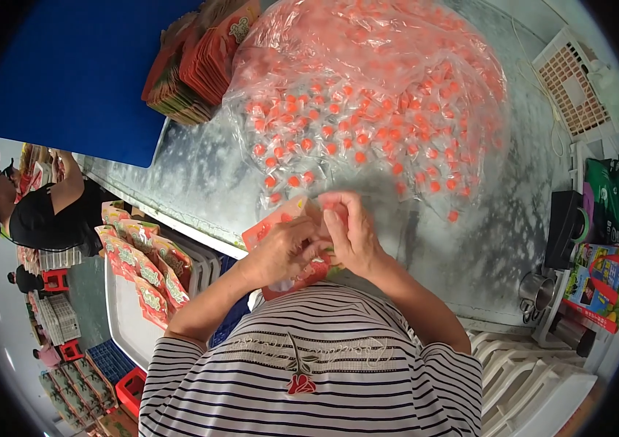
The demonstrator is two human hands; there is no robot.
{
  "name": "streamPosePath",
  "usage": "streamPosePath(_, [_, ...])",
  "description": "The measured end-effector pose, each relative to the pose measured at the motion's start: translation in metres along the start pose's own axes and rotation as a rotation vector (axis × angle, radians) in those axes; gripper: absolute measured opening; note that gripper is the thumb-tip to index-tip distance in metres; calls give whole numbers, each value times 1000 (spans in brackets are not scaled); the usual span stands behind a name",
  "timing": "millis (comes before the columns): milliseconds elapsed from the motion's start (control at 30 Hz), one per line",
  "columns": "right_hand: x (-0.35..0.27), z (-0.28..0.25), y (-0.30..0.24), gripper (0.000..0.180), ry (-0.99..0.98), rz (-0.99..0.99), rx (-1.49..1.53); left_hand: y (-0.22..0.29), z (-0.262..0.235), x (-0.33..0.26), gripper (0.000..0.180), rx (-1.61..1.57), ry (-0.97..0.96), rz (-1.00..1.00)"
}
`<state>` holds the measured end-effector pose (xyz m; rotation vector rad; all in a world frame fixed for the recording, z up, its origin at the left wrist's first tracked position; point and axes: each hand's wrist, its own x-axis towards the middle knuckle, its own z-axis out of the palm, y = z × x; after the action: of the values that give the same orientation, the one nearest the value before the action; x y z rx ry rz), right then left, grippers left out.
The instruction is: Packing small pink candies into plastic bags and placing them in a tray.
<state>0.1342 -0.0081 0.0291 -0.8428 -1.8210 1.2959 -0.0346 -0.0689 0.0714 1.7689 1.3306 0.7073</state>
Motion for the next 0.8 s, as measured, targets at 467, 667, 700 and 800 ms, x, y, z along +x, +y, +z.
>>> streamPosePath(467, [-19, -4, -13, 43, -53, 272, 223, 1, 23, -18, 13, 173, 52, 49])
streamPosePath(667, [-18, 2, -10, 33, -1, 204, -192, 2, 25, -25, 18, 276, 172, 280])
streamPosePath(700, [-18, 5, -8, 31, 8, 381, -74, 1, 25, -25, 17, 264, 171, 293])
streamPosePath(800, [-18, 10, 2, 51, -267, 546, 188, 1, 27, -27, 16, 331, 187, 349])
